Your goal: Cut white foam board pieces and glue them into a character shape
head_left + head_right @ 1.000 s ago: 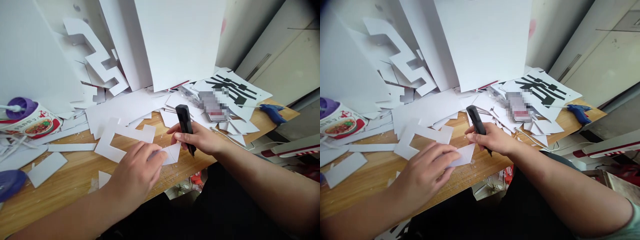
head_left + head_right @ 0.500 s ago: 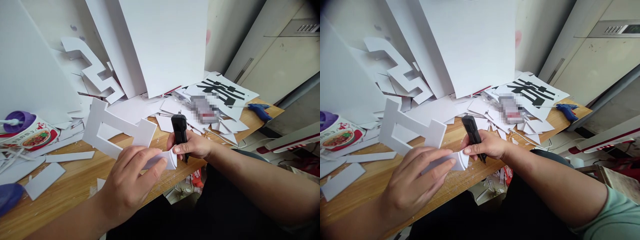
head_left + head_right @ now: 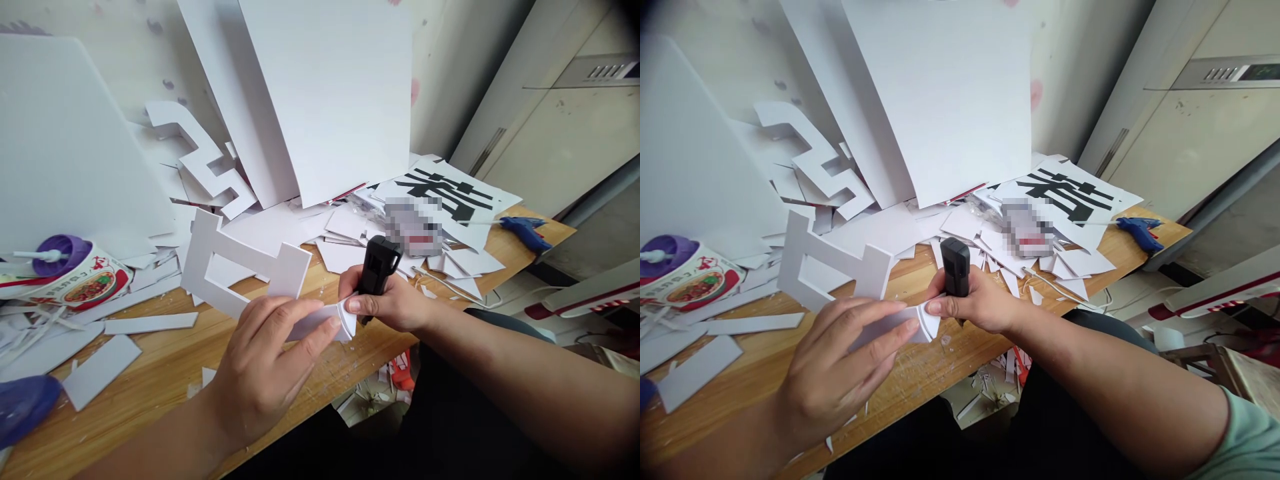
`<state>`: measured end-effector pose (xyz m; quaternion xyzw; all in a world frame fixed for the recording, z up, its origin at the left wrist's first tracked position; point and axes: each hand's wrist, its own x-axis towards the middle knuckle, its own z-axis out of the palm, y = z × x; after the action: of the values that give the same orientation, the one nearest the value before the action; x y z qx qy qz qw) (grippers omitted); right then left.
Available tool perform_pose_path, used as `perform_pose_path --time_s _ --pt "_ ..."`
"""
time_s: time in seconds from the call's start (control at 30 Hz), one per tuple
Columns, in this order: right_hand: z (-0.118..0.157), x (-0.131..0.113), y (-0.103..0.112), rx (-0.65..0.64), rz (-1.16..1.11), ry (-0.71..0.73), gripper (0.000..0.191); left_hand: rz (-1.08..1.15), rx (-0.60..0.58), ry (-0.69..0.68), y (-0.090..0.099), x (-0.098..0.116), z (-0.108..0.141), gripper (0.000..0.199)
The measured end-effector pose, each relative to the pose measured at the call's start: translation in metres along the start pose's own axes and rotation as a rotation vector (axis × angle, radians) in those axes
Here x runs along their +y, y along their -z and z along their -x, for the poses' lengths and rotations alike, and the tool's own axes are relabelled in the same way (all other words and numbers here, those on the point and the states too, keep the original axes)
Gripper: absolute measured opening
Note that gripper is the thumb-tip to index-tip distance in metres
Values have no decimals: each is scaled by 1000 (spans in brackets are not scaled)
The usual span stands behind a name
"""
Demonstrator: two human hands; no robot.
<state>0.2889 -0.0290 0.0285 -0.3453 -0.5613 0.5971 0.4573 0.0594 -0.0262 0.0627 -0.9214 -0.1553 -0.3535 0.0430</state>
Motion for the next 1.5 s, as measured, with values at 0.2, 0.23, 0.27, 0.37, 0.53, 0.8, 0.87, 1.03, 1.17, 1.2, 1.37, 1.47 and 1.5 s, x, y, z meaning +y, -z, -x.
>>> perform_pose_path --time_s 0.2,0.23,0.27,0.37,0.53,0.8,0.87,1.03,1.17,1.2,1.37,1.47,1.5 --pt "2 4 -8 116 -59 3 28 -14 -21 15 -1 -2 1 34" --pt "2 5 -9 120 -76 14 28 -7 -17 13 0 -2 0 32" --pt "2 6 -10 123 -94 21 28 1 -13 9 1 -2 -1 31" --pt "3 10 -12 112 -162 15 28 30 -13 -7 6 -2 -1 31" --pt "2 4 -11 -12 -191 44 25 83 -19 -12 11 -2 0 37" --pt "5 -38 -5 -166 348 149 15 148 -39 -17 11 -3 -6 40" --pt "6 -38 -5 -143 388 157 16 141 -46 -20 10 -5 -5 39" --pt "4 -31 -6 -115 422 136 16 89 -82 -10 7 -6 -3 35" --pt "0 -27 -4 -92 427 118 17 48 -80 -13 4 -8 -2 34" --pt "0 -26 -4 -89 427 115 17 47 -83 -8 3 -9 -2 34" --pt "1 -31 -4 -46 356 117 18 30 -78 18 3 -14 -1 36" --pt "1 -35 3 -51 348 109 18 29 -68 16 2 -17 0 38" --pt "0 -35 8 -57 372 112 18 25 -66 14 1 -18 0 37"
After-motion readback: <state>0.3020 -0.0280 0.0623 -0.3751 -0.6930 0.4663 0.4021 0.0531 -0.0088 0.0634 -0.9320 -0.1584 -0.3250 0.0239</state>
